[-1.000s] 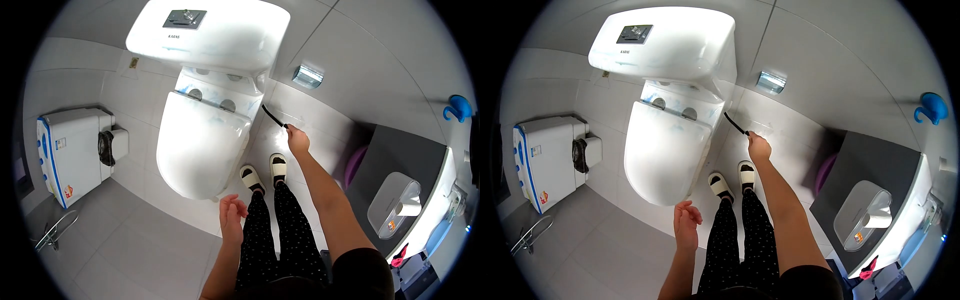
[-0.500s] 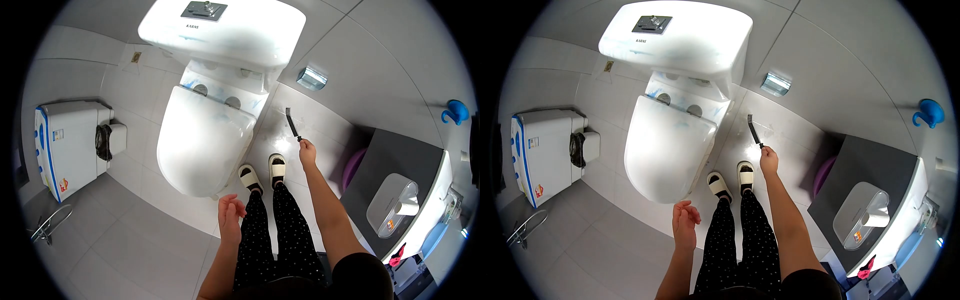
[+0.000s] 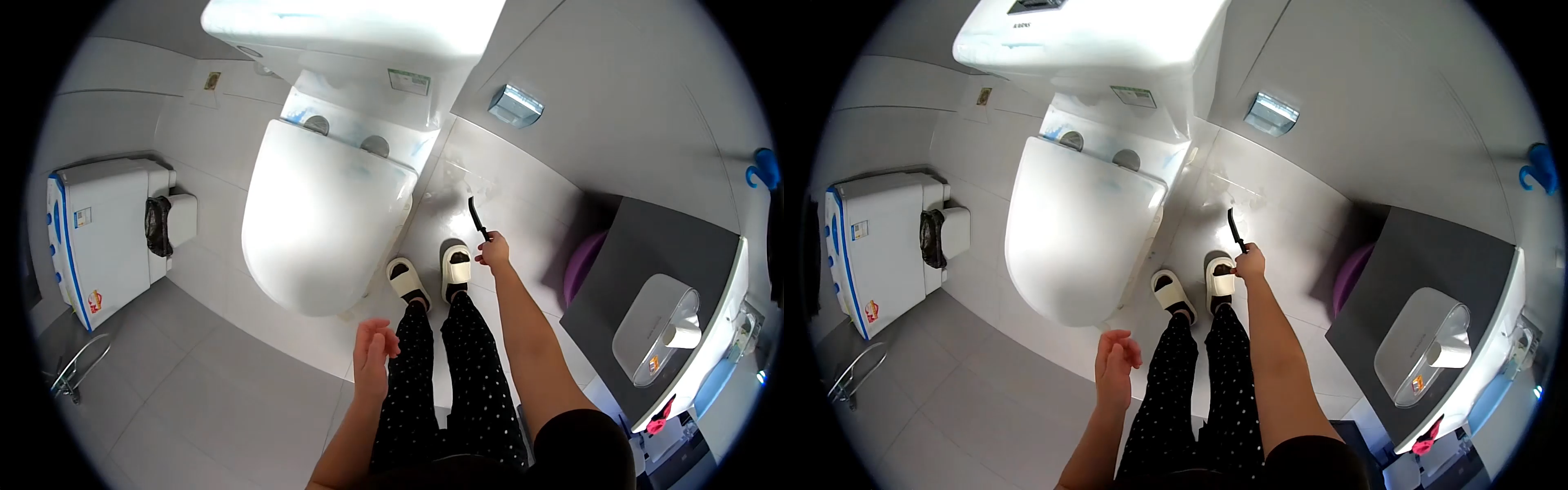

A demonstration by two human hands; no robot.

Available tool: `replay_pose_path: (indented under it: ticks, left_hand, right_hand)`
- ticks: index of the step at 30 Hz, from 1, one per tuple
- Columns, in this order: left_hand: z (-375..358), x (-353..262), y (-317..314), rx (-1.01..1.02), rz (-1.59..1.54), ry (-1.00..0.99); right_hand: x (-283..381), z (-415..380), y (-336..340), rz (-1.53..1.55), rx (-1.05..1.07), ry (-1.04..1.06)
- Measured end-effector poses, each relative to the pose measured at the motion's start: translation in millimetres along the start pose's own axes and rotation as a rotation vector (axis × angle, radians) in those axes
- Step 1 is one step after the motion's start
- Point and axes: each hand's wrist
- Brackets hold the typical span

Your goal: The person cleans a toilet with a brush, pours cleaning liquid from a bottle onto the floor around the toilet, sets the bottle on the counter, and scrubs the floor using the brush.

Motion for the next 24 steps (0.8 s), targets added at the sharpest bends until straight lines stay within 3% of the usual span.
replay_pose_path:
  ticks: [2,4,6,8,12,13,15,18,23,24]
  left_hand:
    - [6.6,9.9,6.1,0.015,0.081,0.019]
    - [10.2,18.2,12.8,0.003,0.097,0.002]
    - [12.3,25.7,18.0,-0.031,0.077,-0.005]
    - [17.7,32.7,21.7,-0.038,0.08,-0.007]
    - [29.0,55.8,27.6,-0.089,0.121,-0.004]
    - [31.0,61.3,26.2,-0.11,0.14,0.001]
    - [33.5,72.0,23.9,-0.095,0.117,0.008]
    - [32.5,85.9,26.7,-0.004,0.031,0.028]
    - [26.4,83.4,19.8,-0.032,0.024,0.063]
    - [25.9,82.3,19.2,-0.015,0.015,0.046]
  right_hand:
    - [-11.1,13.9,-16.9,-0.055,-0.002,0.005]
    - [-40.5,45.6,-48.9,-0.237,-0.085,0.189]
    - [-52.9,60.6,-74.0,-0.178,-0.059,0.128]
    - [-53.2,70.8,-99.6,-0.272,-0.086,0.33]
    - [-54.8,91.1,-141.5,-0.336,-0.062,0.474]
    - [-56.8,94.0,-148.4,-0.334,-0.057,0.475]
    - [-59.8,92.6,-152.8,-0.648,-0.124,0.51]
    - [-63.9,88.1,-142.9,-0.704,-0.078,0.474]
    - [-105.3,112.6,-145.1,-0.555,-0.168,0.414]
    - [-114.4,123.2,-148.4,-0.379,-0.118,0.336]
Point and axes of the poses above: each hand's wrist, its own z-axis towards the middle knuckle, its own y-axis out of the back of the hand, x = y × z, and after that the axes turned 13 degrees about -x, right-handed
